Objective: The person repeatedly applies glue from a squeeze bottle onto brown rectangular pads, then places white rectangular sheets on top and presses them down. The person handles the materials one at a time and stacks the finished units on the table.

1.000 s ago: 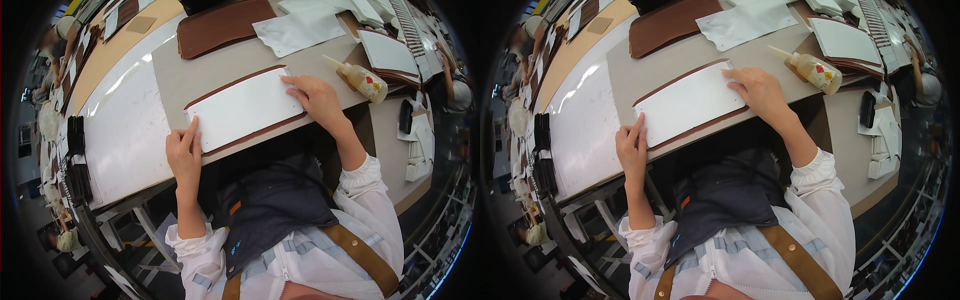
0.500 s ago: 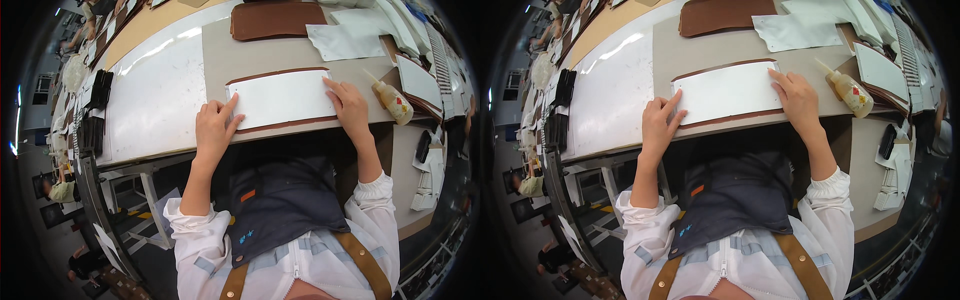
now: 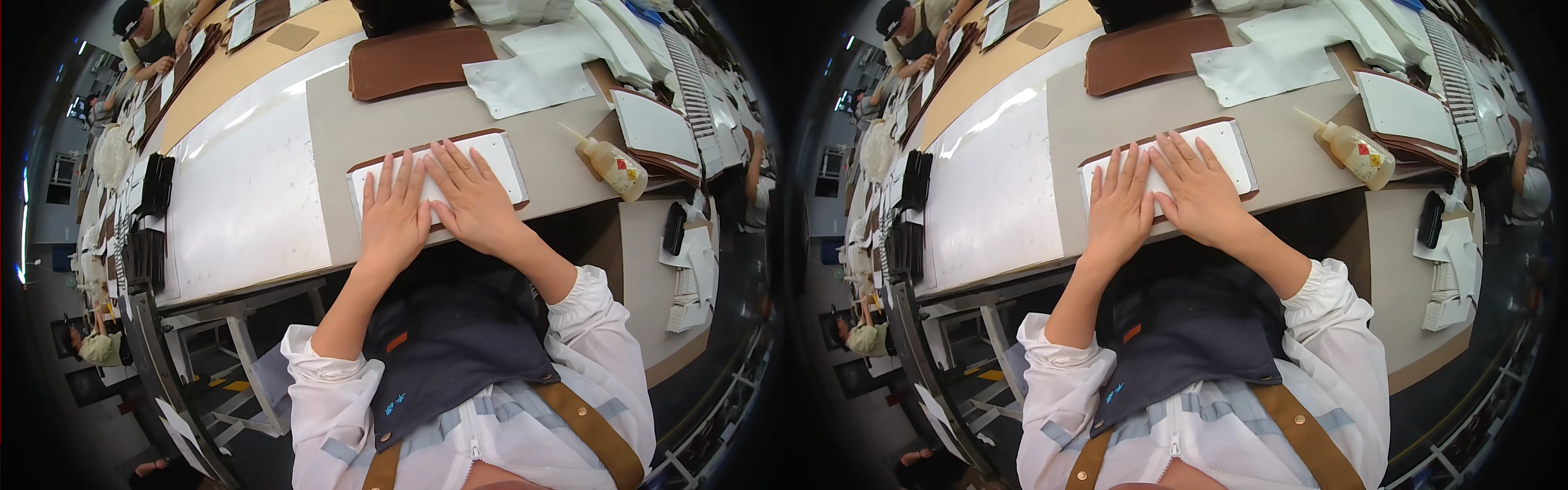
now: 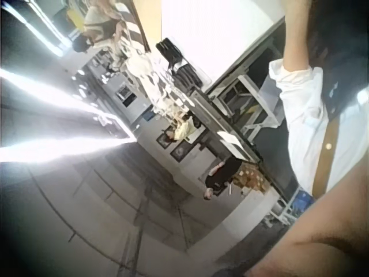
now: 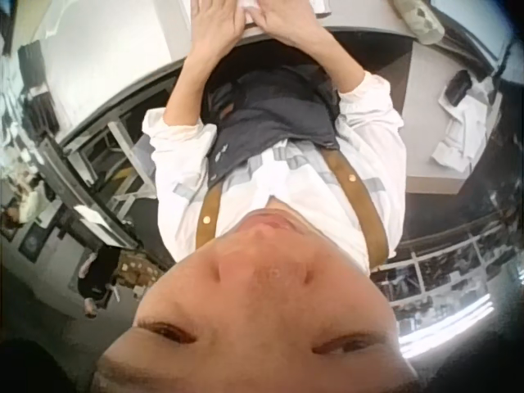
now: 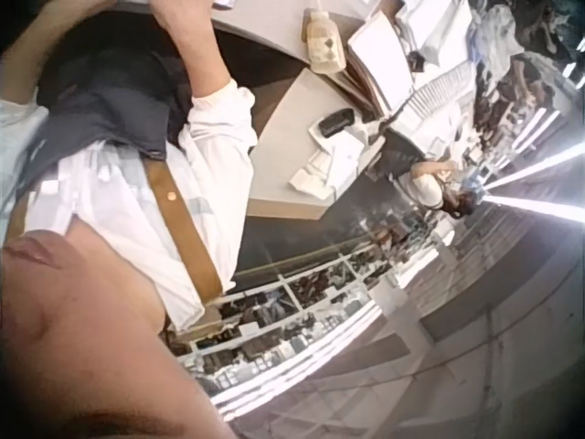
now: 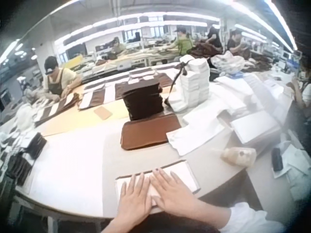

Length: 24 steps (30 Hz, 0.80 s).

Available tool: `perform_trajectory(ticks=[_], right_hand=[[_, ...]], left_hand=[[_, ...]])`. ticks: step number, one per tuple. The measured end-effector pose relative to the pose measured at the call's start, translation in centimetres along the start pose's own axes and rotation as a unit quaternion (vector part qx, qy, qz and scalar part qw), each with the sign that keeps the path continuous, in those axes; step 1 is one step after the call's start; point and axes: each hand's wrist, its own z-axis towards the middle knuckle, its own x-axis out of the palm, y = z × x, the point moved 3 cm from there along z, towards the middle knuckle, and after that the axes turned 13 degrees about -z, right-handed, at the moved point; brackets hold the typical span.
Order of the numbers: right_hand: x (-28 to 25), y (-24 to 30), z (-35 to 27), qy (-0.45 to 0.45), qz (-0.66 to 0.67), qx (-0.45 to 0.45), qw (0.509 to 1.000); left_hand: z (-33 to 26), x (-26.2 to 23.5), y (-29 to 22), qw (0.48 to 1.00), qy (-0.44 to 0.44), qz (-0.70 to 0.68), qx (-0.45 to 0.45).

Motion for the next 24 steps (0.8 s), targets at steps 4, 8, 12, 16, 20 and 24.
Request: perform_trajectory(ticks=[4, 8, 12, 16, 20, 24], right_hand=[[-0.9, -2.0, -0.6, 0.020, 0.041, 0.017, 0.999], [-1.2, -3.2, -1.7, 0.044, 0.030, 0.080, 0.995], [-0.6, -3.6, -2.0, 0.037, -0.009, 0.119, 0.992], [-1.0, -2.9, -2.1, 0.027, -0.050, 0.138, 0.989], [-1.7, -0.1, -2.1, 0.034, 0.084, -0.010, 0.996], [-2.8, 0.9, -3.8, 0.019, 0.038, -0.051, 0.998]], left_hand=[[-0.9, -1.5, 2.0, 0.999, 0.024, 0.034, -0.020], [-1.6, -2.2, 3.1, 0.999, 0.032, 0.014, -0.023], [-1.5, -2.6, 3.1, 0.999, 0.029, 0.018, -0.025], [-2.0, -2.2, 4.0, 0.999, -0.017, -0.001, -0.035], [-3.4, -2.5, 5.4, 0.958, -0.192, -0.191, -0.094], [-4.9, -3.5, 6.4, 0.826, -0.346, -0.427, -0.126]])
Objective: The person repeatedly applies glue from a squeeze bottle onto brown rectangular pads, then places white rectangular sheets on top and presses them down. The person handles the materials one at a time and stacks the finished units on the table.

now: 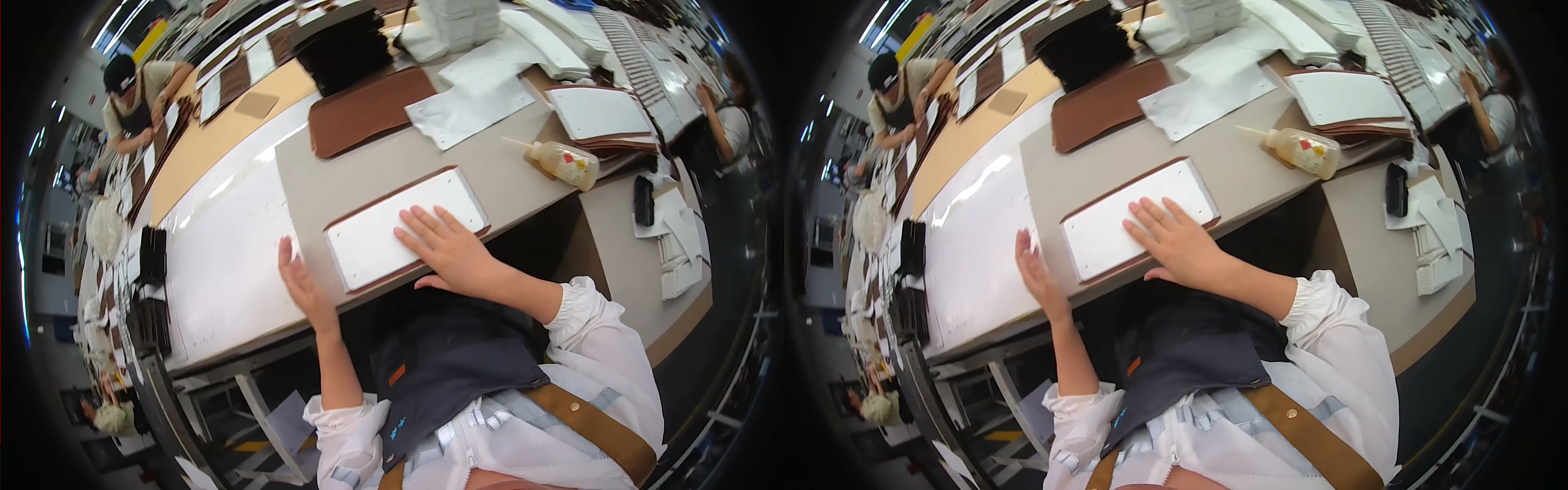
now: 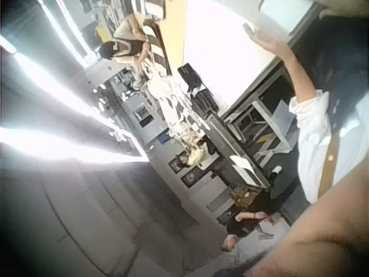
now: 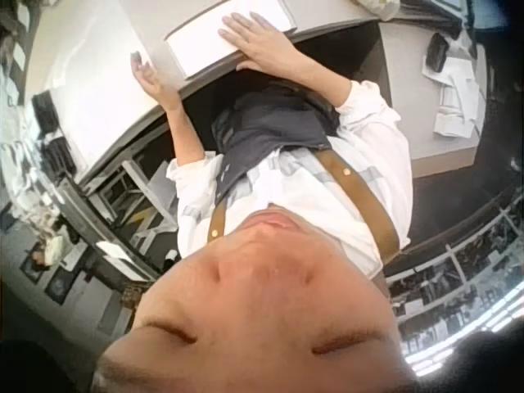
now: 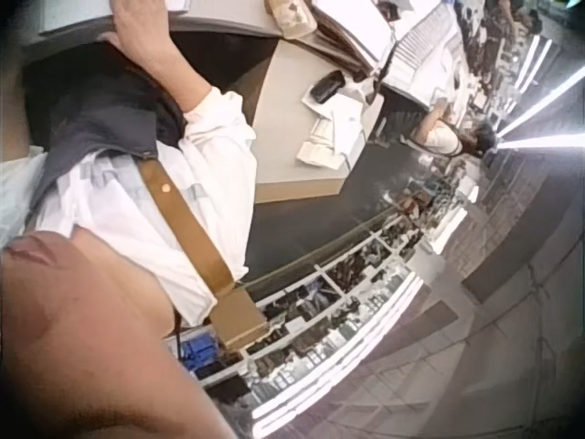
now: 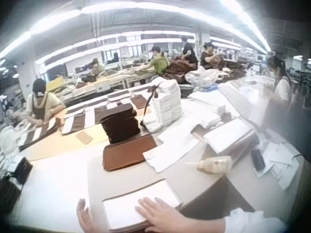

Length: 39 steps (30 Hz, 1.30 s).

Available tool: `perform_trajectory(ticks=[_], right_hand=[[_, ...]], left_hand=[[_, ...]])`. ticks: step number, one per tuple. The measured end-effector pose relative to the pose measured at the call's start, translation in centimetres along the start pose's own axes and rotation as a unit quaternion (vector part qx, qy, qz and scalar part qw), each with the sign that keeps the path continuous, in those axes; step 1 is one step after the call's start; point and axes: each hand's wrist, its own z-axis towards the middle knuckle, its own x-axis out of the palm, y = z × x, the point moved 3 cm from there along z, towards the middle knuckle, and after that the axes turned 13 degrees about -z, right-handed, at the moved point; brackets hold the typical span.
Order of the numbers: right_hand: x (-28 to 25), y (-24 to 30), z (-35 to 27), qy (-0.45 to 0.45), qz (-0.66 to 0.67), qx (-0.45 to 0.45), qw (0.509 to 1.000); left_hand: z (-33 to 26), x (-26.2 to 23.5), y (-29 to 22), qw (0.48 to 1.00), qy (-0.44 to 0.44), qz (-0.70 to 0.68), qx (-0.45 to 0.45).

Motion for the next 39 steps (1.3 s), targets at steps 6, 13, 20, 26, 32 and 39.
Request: perform_trajectory(ticks=[6, 13, 20, 26, 32, 39], right_hand=[[-5.6, -1.5, -1.7, -0.114, 0.059, 0.004, 0.992], [-21.2, -16.1, -6.4, -0.427, -0.108, 0.154, 0.885], [-13.5, -28.8, -17.1, -0.172, -0.244, 0.274, 0.914], [-10.9, -24.6, -14.7, -0.146, -0.167, 0.339, 0.914], [-7.2, -14.8, 0.8, -0.168, 0.094, 0.201, 0.961], [4.7, -12.5, 15.0, -0.148, -0.054, 0.042, 0.987]], left_hand=[[0.1, -1.1, -0.3, 0.996, -0.055, -0.063, -0.029], [-0.2, -1.5, -0.7, 0.999, -0.040, -0.010, -0.009], [-0.7, -0.2, -0.5, 0.999, -0.038, -0.014, 0.005], [-1.0, -0.9, -1.0, 1.000, -0.018, 0.009, 0.000], [-0.8, -0.3, -0.9, 0.999, 0.001, 0.042, 0.013], [-0.4, 0.3, -0.6, 0.989, 0.038, 0.139, 0.033]])
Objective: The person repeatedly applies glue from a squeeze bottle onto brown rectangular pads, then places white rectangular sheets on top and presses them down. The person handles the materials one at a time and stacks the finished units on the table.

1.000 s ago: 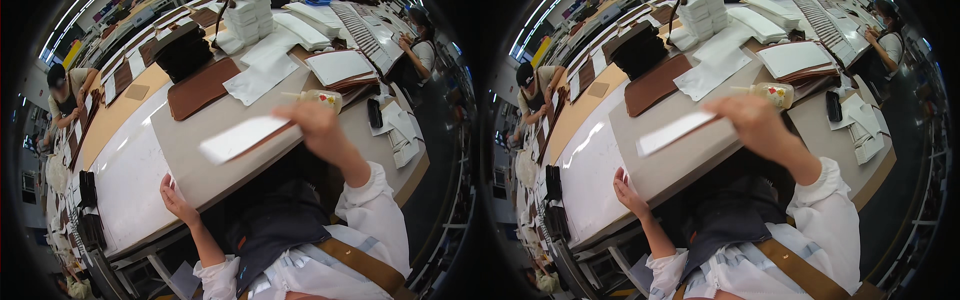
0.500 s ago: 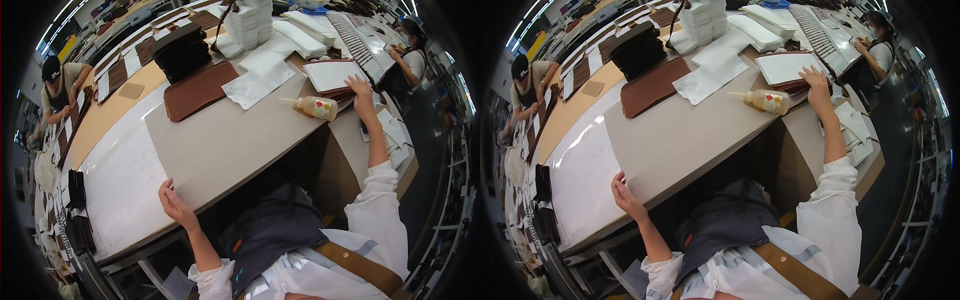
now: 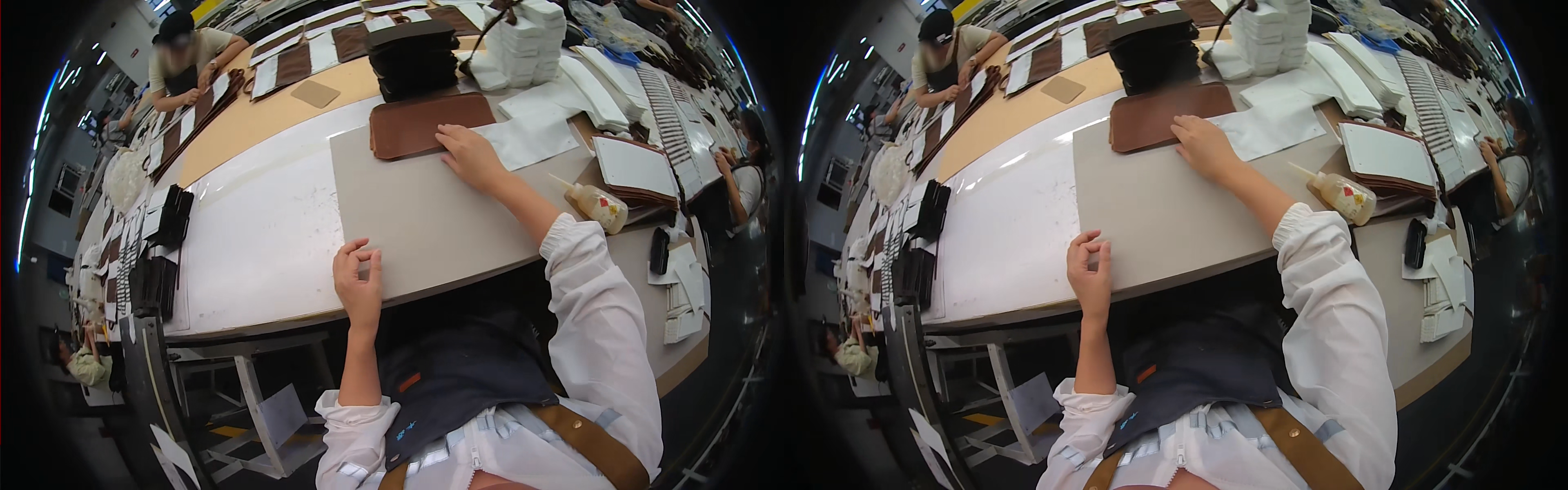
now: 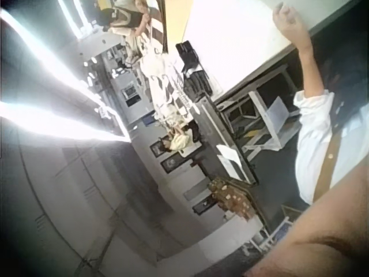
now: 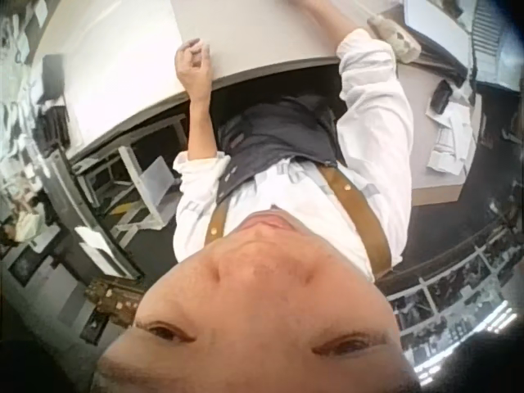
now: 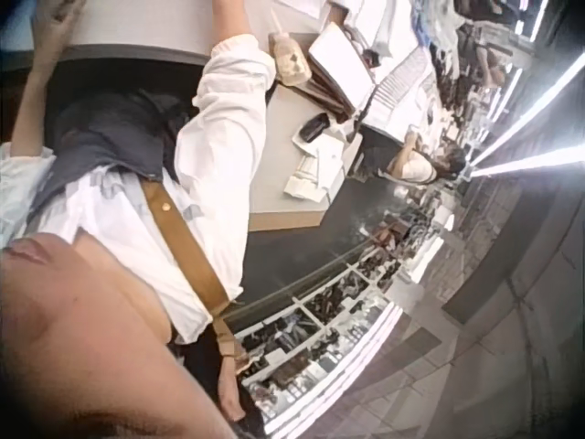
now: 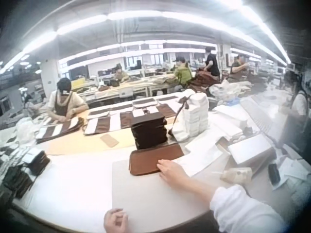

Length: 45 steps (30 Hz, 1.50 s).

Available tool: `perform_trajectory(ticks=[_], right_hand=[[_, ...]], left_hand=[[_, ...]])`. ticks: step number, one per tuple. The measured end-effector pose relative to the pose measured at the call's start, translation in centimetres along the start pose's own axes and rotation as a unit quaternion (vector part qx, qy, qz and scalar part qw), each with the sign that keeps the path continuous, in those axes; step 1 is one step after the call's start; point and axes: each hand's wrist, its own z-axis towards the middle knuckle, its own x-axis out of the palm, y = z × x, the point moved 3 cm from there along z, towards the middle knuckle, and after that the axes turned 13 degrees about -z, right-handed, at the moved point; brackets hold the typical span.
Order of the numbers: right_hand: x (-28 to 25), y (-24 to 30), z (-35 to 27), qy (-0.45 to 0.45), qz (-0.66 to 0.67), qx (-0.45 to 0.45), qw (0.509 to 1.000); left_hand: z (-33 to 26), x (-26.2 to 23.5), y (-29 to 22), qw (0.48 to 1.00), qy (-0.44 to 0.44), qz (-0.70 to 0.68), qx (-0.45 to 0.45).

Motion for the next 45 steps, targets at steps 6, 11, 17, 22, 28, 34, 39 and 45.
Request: perform_trajectory(ticks=[6, 11, 17, 22, 28, 34, 39, 45], right_hand=[[2.3, 0.4, 2.2, -0.079, -0.011, -0.047, 0.996], [2.2, 0.3, 2.4, -0.106, -0.005, -0.026, 0.994], [1.4, 0.3, 3.3, -0.130, 0.025, -0.040, 0.990], [-1.6, 5.7, 1.9, -0.087, 0.149, -0.023, 0.985], [-5.7, 11.6, -5.7, 0.056, 0.146, -0.116, 0.981], [-13.5, 5.1, -12.0, -0.044, 0.159, 0.147, 0.975], [-16.9, -3.4, -20.1, -0.131, -0.100, 0.364, 0.917], [-13.5, -10.0, -26.8, -0.138, 0.160, 0.532, 0.820]], left_hand=[[-0.2, -0.3, -0.3, 1.000, -0.020, -0.003, 0.012], [-0.2, -0.2, -0.3, 1.000, -0.015, 0.002, 0.019], [-0.1, 0.2, -0.5, 1.000, -0.017, 0.008, 0.014], [-0.1, 0.2, -1.4, 0.992, -0.095, 0.032, 0.076], [-0.2, 1.1, -3.1, 0.939, 0.124, 0.282, 0.152], [-0.4, 0.6, -2.3, 0.946, 0.220, 0.146, 0.187], [-0.3, 0.7, -2.8, 0.917, 0.293, 0.127, 0.237], [0.3, 2.2, -3.0, 0.899, 0.333, 0.145, 0.244]])
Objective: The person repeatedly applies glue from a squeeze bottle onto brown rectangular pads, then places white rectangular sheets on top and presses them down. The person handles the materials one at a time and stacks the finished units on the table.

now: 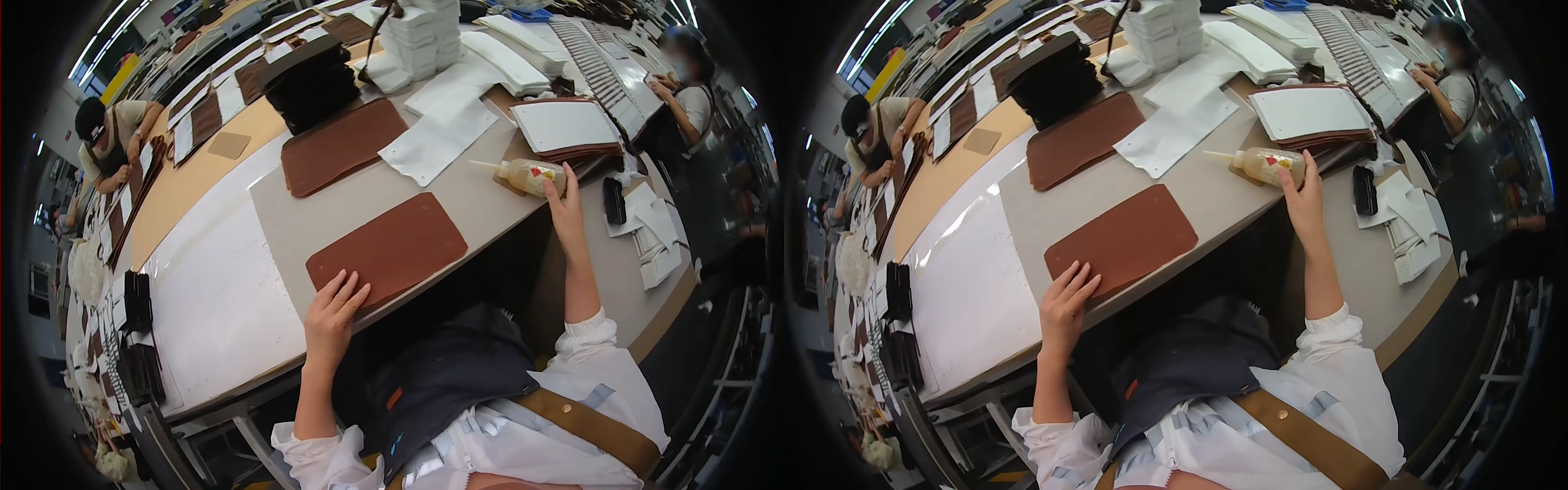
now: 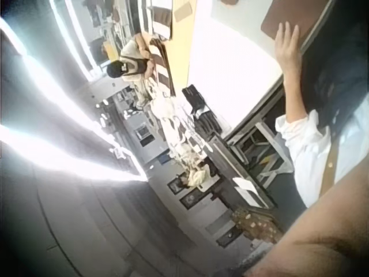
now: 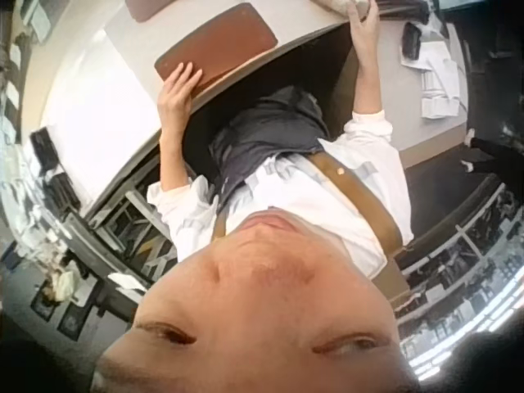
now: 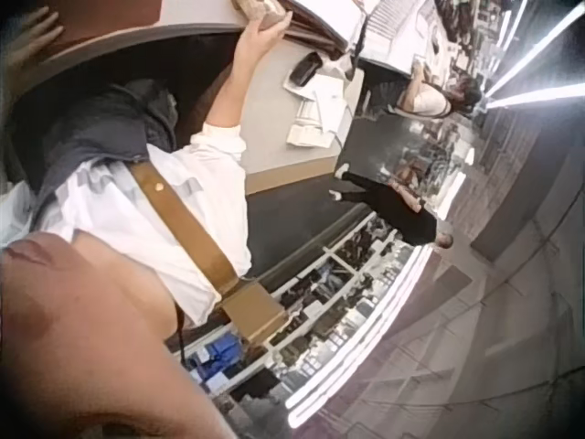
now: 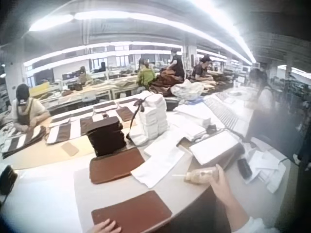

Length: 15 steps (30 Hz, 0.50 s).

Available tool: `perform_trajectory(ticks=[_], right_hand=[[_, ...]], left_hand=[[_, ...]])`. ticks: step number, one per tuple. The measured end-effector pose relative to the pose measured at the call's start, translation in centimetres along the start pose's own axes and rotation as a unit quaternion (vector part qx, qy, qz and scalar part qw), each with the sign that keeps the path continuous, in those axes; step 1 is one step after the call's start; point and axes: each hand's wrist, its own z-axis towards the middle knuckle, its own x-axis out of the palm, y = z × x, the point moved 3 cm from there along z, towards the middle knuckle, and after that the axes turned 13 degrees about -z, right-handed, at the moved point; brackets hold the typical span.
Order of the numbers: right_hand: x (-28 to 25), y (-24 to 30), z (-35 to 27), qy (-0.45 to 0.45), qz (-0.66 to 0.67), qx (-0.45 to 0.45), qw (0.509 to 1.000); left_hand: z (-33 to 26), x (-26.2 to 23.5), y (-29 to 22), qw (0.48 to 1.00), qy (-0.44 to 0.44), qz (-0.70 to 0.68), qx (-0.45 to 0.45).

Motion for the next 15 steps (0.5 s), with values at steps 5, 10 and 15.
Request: perform_trajectory(ticks=[5, 10, 15], right_hand=[[0.1, 0.7, -0.2, 0.030, -0.033, 0.036, 0.998], [-0.1, 2.4, -0.7, -0.015, 0.318, 0.086, 0.944], [-1.9, 5.9, 0.5, 0.006, 0.448, 0.057, 0.892]], left_hand=[[-1.1, 0.1, -0.3, 0.997, 0.020, -0.003, -0.073], [-0.7, 0.4, -0.1, 0.997, 0.024, -0.024, -0.076], [-0.6, -0.2, -0.1, 0.996, 0.048, -0.021, -0.070]])
